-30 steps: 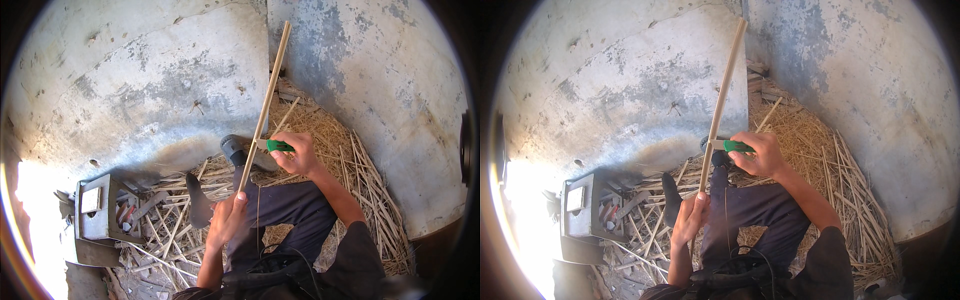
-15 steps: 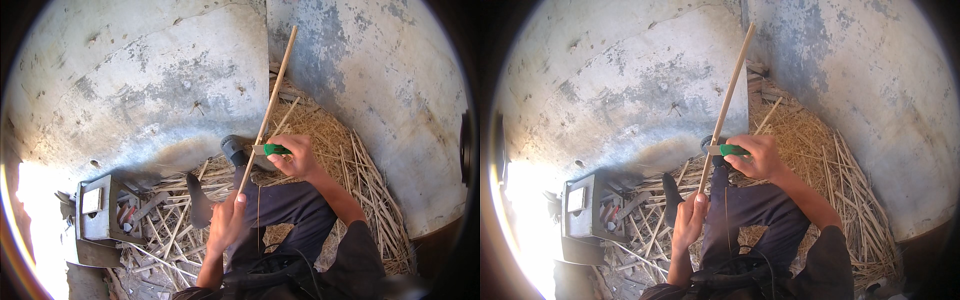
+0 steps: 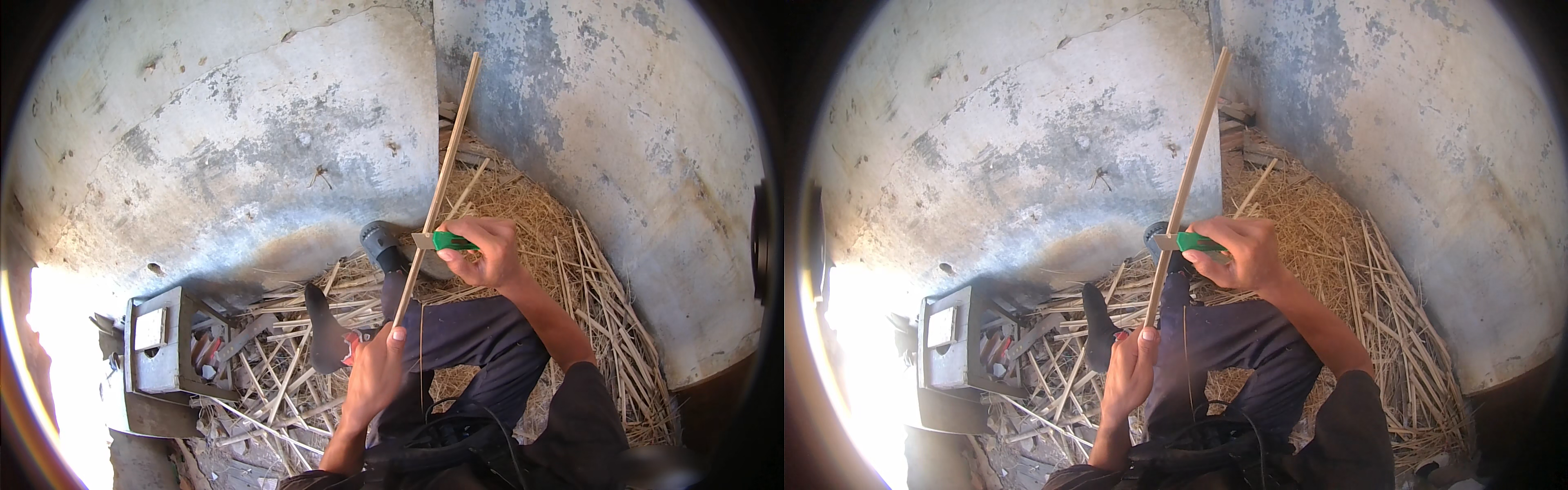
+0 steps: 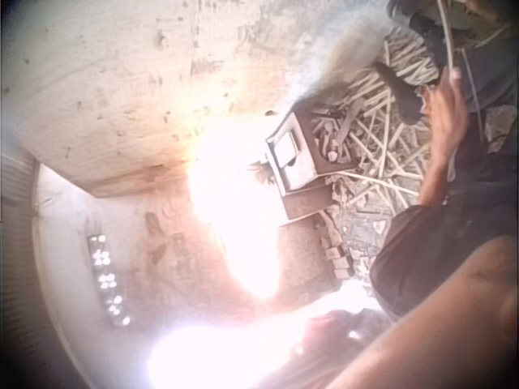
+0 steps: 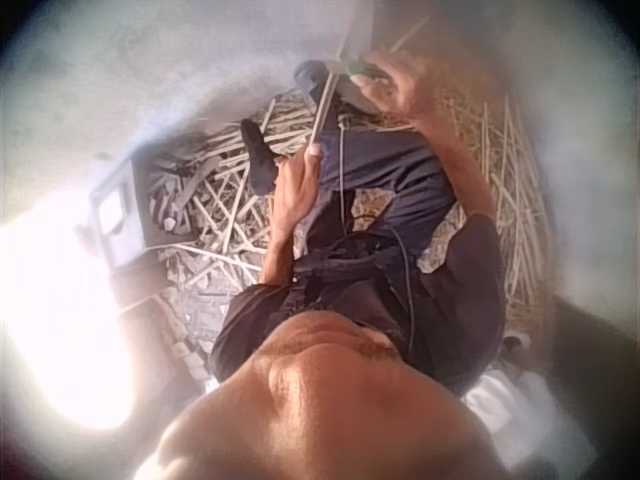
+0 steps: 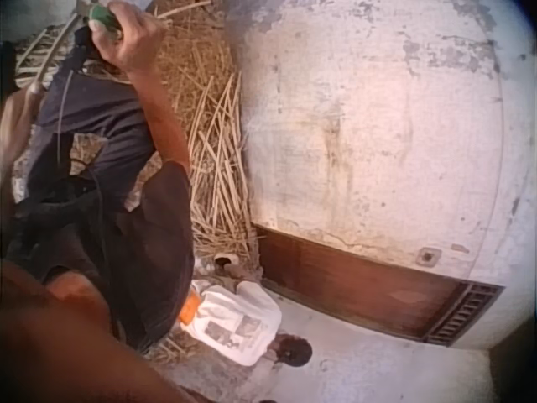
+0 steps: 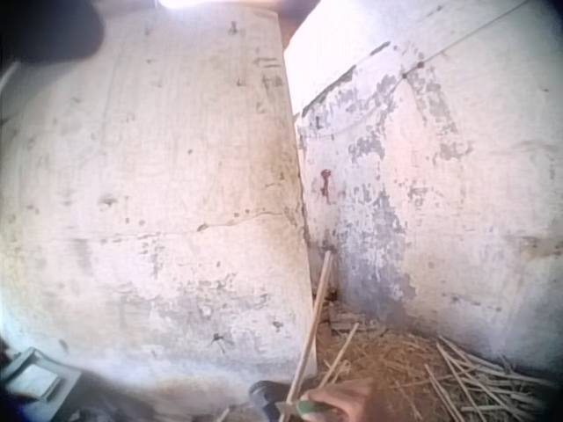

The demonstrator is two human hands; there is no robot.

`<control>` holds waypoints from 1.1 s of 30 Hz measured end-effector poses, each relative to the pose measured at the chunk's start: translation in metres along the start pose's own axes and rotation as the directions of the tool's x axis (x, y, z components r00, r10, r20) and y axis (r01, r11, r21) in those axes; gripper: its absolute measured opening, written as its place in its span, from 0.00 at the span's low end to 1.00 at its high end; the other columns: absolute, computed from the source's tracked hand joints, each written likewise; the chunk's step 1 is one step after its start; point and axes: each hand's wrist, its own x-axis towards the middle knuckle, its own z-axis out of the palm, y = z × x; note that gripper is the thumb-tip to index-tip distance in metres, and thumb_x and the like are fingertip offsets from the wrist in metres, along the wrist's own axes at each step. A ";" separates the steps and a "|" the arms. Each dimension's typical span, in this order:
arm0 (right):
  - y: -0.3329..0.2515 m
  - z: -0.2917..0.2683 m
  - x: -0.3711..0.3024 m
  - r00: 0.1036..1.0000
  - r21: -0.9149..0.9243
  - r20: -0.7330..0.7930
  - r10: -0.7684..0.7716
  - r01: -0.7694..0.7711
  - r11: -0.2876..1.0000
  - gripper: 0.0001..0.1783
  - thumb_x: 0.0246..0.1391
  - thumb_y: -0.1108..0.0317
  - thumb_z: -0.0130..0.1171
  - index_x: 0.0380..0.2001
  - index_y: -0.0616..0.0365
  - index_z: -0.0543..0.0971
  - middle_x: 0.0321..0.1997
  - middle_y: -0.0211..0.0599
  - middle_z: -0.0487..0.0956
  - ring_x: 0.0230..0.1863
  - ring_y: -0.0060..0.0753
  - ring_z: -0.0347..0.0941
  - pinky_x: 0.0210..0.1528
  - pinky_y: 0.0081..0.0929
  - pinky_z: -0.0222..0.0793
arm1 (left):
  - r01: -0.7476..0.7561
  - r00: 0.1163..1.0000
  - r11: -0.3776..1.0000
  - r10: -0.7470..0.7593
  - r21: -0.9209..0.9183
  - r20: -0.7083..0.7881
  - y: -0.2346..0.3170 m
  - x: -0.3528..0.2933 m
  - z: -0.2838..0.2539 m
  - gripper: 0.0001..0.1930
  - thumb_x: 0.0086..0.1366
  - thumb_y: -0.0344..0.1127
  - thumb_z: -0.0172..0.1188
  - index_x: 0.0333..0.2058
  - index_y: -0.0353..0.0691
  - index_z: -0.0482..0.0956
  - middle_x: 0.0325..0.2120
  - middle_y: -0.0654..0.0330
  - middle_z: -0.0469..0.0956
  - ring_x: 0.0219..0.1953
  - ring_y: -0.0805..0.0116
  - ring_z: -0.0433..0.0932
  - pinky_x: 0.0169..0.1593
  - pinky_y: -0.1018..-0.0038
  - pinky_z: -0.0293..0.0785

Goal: The person sits on the floor and uses a green utility knife to shave thin strips from a long piece of bamboo. The person holds the bamboo with one hand and scrapes the surface with the other, creating a pile of shavings on the floor.

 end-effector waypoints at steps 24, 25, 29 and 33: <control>0.004 -0.003 -0.001 0.994 -0.134 0.044 -0.097 0.103 0.986 0.17 0.61 0.50 0.70 0.36 0.53 0.87 0.24 0.26 0.84 0.18 0.28 0.79 0.22 0.27 0.71 | 0.036 0.998 0.962 -0.022 -0.270 0.056 -0.014 -0.009 0.009 0.32 0.88 0.55 0.37 0.25 0.40 0.66 0.19 0.71 0.58 0.23 0.77 0.57 0.28 0.71 0.56; 0.005 -0.001 -0.002 0.994 -0.134 0.025 -0.103 0.105 0.985 0.18 0.61 0.47 0.70 0.35 0.52 0.87 0.22 0.24 0.82 0.17 0.27 0.78 0.20 0.27 0.70 | 0.031 0.998 0.962 -0.017 -0.270 0.053 -0.015 -0.009 0.009 0.32 0.88 0.55 0.38 0.25 0.40 0.65 0.19 0.71 0.58 0.23 0.77 0.57 0.28 0.71 0.56; 0.006 0.001 -0.003 0.993 -0.156 0.016 -0.115 0.116 0.981 0.19 0.62 0.45 0.70 0.34 0.50 0.87 0.21 0.22 0.81 0.16 0.25 0.76 0.19 0.27 0.68 | 0.025 0.998 0.961 -0.010 -0.277 0.055 -0.019 -0.011 0.008 0.32 0.88 0.55 0.38 0.24 0.41 0.65 0.19 0.71 0.58 0.23 0.77 0.57 0.28 0.70 0.55; 0.004 0.001 -0.001 0.991 -0.174 0.050 -0.126 0.133 0.976 0.19 0.61 0.45 0.71 0.35 0.50 0.87 0.21 0.23 0.82 0.16 0.26 0.76 0.19 0.27 0.68 | 0.056 0.997 0.963 -0.040 -0.264 0.065 -0.022 -0.012 0.008 0.31 0.88 0.55 0.37 0.25 0.41 0.65 0.19 0.71 0.58 0.23 0.77 0.57 0.28 0.70 0.55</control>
